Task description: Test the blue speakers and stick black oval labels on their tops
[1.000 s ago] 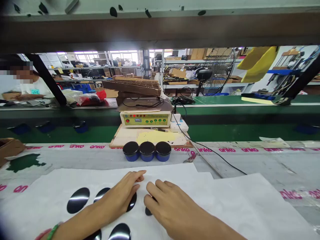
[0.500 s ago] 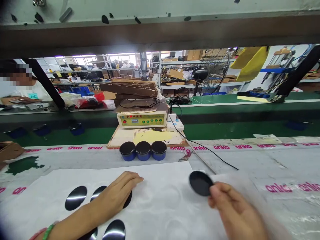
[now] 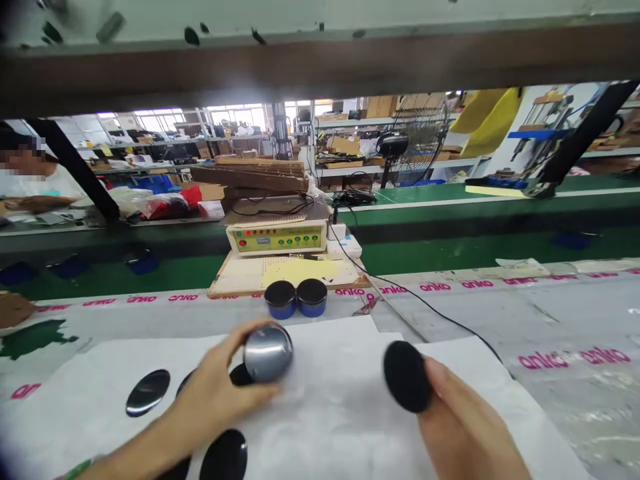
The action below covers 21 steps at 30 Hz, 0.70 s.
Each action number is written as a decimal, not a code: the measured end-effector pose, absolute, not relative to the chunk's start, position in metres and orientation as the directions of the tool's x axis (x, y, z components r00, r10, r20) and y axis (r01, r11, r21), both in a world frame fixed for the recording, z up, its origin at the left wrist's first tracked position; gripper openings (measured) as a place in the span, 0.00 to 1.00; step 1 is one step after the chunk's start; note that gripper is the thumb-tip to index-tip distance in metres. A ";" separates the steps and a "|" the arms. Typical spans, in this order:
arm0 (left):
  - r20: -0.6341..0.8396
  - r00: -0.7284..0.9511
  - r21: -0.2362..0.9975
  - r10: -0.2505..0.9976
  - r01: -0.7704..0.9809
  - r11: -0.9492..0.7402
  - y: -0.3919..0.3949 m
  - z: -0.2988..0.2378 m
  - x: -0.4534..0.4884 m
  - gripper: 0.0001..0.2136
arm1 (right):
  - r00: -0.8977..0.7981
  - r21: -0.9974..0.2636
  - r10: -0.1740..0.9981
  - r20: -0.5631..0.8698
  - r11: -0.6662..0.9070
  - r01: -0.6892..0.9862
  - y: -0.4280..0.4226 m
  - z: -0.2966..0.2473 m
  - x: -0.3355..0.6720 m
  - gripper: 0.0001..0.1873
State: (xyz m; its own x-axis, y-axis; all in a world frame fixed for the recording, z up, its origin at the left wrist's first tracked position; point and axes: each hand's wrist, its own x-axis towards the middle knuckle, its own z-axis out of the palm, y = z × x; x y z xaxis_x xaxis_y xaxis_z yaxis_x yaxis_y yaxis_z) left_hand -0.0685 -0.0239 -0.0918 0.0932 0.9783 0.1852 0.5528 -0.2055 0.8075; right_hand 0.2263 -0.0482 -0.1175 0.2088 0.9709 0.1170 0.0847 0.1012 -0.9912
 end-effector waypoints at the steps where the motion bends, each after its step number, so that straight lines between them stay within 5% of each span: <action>1: 0.101 0.173 0.827 0.980 0.534 -0.179 -0.037 -0.095 -0.062 0.34 | 0.176 -0.999 0.984 0.032 0.029 0.017 -0.052 -0.113 0.210 0.18; 6: -0.186 0.349 0.865 0.919 0.502 -0.015 -0.059 -0.112 -0.047 0.39 | 0.024 -0.991 0.996 -0.092 -0.089 -0.097 -0.065 -0.106 0.142 0.19; 13: -0.151 0.377 0.906 0.914 0.423 -0.025 -0.057 -0.115 -0.053 0.37 | 0.022 -0.972 0.978 -0.206 -0.202 -0.118 -0.070 -0.109 0.122 0.18; 21: -0.095 0.390 0.913 0.916 0.400 -0.075 -0.061 -0.120 -0.053 0.35 | 0.032 -0.985 0.985 -0.168 -0.167 -0.036 -0.071 -0.117 0.124 0.15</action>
